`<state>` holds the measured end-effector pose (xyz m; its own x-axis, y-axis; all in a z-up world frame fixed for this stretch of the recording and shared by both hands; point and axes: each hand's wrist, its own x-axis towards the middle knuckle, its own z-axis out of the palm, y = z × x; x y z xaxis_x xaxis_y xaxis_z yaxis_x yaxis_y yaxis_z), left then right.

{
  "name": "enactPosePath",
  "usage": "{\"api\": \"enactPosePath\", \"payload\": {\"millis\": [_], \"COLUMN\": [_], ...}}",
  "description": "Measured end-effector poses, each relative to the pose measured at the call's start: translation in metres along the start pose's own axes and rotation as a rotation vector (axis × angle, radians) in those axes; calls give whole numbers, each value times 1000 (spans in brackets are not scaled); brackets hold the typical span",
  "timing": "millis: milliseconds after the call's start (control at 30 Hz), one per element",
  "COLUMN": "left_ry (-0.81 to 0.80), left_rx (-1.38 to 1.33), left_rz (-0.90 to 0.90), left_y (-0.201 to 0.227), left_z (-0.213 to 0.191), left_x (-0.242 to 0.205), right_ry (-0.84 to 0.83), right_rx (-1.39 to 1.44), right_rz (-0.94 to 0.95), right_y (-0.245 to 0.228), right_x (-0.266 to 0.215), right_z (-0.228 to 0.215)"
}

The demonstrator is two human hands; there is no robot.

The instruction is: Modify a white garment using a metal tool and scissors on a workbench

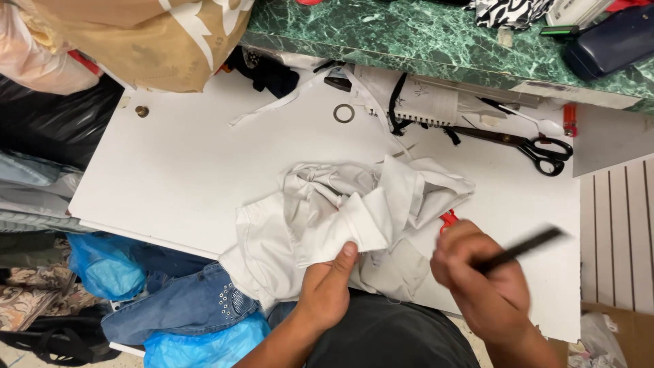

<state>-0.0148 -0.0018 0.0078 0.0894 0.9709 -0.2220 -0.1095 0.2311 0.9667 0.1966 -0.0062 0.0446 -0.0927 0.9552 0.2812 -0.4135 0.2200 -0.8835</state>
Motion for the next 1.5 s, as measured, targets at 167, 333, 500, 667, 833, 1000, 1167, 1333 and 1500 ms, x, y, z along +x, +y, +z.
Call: {"api": "enactPosePath", "payload": {"millis": [167,333,500,667,833,1000,1167,1333,1500], "left_ry": [-70,-99,-18,48,53,168,44,61,112], "left_rx": [82,-17,150,358,322,259,432,540,562], "left_rz": [348,372,306,471,446,322,582,644,667], "left_y": [13,-7,-1,-1,8,-2,-18,-23,-23], "left_z": [9,10,10,0,1,-1,0,0,-8], "left_x": [0,2,3,9,0,0,-2,12,21], "right_ry": [27,8,1,-105,-162,-291,-286,-414,-442], "right_rx": [-644,-890,-896,-810,-781,-653,-613,-625,-311], "right_rz": [152,186,306,269,135,142,110,358,257], "right_y": [11,26,34,22,18,15,14,2,12], "right_x": [10,22,21,26,26,29,27,33,33], "right_z": [2,16,16,13,26,36,38,41,25]}}
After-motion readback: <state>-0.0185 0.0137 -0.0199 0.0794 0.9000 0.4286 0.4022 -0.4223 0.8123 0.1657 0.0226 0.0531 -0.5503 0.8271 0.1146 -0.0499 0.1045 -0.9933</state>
